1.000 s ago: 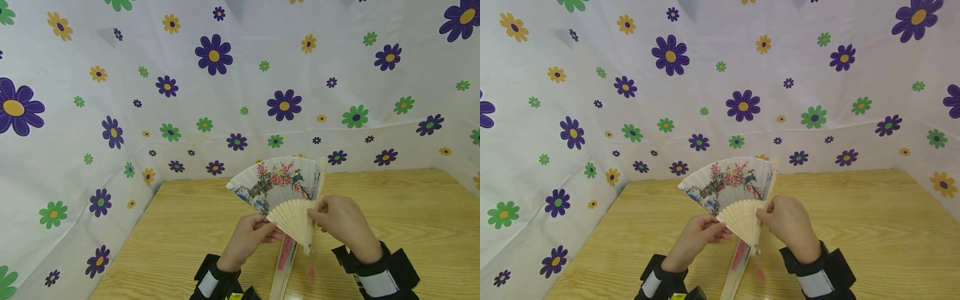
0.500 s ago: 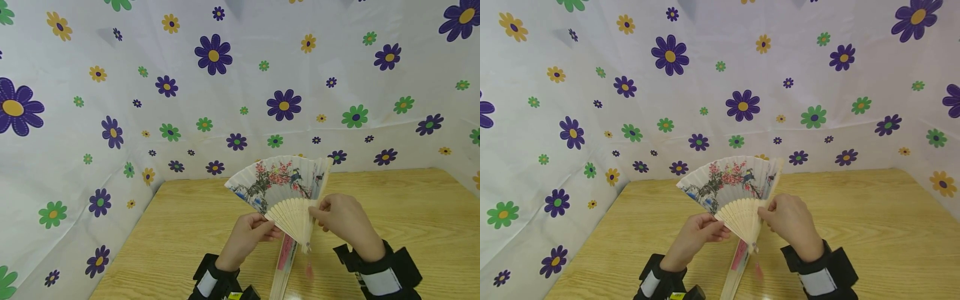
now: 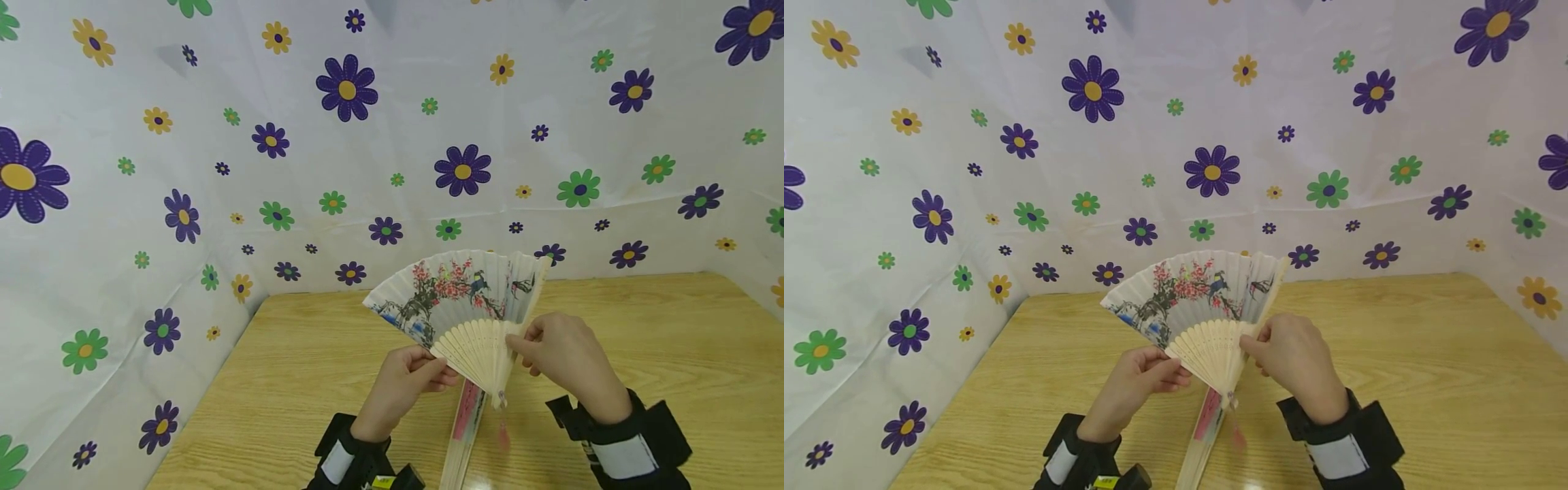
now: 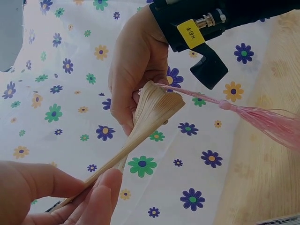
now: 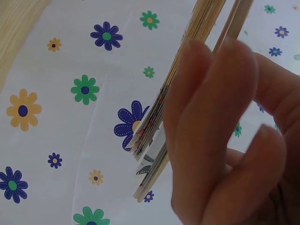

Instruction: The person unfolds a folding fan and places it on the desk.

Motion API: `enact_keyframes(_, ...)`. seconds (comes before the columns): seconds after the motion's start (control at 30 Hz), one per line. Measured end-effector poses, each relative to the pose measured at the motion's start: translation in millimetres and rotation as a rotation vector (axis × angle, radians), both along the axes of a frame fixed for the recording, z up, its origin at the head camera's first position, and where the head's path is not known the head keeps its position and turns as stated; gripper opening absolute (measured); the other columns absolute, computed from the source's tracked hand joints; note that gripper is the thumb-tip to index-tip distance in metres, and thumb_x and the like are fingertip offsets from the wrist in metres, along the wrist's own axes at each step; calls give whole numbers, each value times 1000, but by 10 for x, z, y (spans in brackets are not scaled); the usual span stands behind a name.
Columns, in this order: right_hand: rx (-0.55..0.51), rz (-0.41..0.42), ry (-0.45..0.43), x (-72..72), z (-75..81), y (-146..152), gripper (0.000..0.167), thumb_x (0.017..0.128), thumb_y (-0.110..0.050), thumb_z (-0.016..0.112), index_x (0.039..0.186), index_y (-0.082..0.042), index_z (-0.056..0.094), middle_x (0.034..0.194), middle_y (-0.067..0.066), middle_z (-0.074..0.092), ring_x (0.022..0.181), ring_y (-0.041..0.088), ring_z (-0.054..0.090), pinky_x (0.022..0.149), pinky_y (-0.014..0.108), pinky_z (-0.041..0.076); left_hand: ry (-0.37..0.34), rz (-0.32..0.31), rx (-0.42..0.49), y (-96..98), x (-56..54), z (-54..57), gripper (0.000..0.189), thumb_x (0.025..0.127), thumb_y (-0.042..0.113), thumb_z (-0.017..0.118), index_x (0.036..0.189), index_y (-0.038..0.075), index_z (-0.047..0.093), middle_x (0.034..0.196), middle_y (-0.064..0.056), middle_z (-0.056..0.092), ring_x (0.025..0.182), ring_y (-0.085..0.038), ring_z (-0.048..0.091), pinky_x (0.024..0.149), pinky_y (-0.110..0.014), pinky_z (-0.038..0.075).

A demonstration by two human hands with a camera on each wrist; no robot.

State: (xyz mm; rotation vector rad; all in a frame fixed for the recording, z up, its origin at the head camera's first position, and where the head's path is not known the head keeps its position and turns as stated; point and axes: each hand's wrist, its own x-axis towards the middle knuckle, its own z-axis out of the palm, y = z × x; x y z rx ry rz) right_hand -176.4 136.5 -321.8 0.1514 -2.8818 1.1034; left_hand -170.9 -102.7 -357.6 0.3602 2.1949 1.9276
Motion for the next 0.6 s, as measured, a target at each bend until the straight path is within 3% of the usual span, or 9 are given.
enact_keyframes(0.6, 20, -35, 10, 2, 12, 32, 32, 94, -21, 71, 66, -6, 67, 59, 0, 66, 53, 14, 58, 48, 26, 37, 2, 1, 32, -6, 8, 2, 24, 107, 6, 55, 114, -15, 64, 107, -30, 74, 82, -1, 73, 83, -23, 62)
